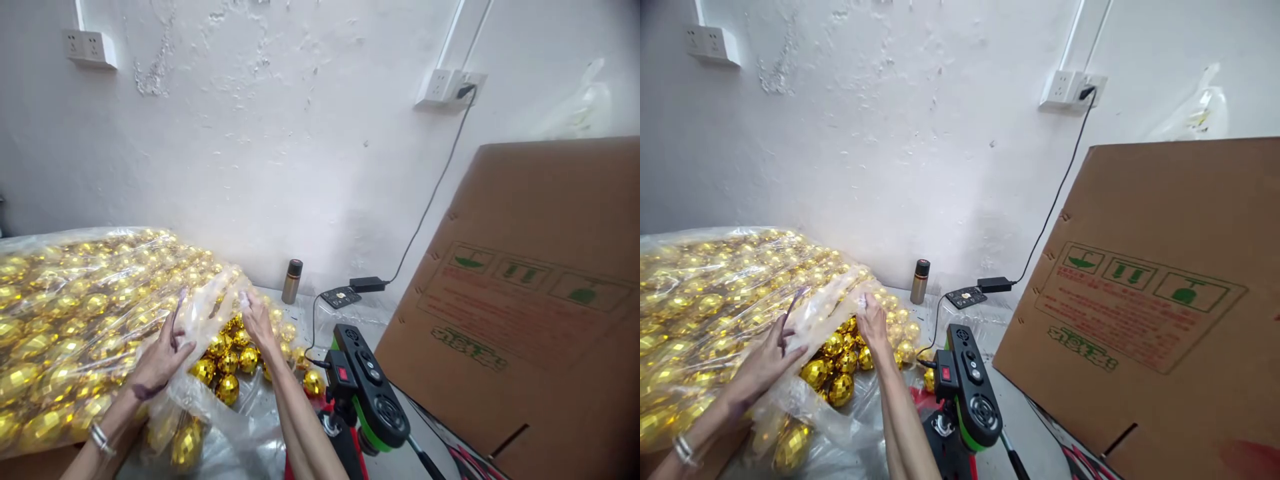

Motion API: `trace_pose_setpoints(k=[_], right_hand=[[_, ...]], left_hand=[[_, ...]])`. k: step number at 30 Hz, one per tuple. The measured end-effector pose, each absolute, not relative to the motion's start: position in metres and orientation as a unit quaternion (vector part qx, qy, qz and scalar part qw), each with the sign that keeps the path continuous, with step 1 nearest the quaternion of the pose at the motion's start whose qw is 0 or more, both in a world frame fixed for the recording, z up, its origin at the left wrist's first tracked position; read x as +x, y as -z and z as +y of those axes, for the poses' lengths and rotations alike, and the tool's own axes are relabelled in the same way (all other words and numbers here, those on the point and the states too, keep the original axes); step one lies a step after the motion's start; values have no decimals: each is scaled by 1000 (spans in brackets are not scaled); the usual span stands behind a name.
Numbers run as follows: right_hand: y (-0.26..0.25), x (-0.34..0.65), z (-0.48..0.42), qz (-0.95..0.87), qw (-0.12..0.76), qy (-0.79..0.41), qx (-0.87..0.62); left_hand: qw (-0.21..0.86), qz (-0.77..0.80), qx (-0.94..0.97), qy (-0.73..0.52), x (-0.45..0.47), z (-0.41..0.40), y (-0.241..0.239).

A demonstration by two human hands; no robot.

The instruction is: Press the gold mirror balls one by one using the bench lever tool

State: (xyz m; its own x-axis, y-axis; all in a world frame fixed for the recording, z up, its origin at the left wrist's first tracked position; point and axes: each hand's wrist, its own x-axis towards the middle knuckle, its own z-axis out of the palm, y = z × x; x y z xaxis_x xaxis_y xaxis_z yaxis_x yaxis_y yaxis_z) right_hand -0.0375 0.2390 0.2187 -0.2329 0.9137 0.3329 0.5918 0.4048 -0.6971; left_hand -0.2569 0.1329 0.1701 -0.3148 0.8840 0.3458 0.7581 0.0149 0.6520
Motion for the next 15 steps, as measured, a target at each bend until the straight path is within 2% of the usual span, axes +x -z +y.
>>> trace_pose_setpoints(k=[3, 6, 15], right_hand=[[-237, -48, 233, -769, 376, -254, -450], [-245, -49, 224, -790, 371, -283, -399], [-241, -26, 208, -817, 341, -311, -345]], left_hand=[[229, 638, 553, -484, -246, 151, -189], [290, 558, 552, -547, -222, 164, -202], [256, 552, 521, -599, -195, 181, -199]])
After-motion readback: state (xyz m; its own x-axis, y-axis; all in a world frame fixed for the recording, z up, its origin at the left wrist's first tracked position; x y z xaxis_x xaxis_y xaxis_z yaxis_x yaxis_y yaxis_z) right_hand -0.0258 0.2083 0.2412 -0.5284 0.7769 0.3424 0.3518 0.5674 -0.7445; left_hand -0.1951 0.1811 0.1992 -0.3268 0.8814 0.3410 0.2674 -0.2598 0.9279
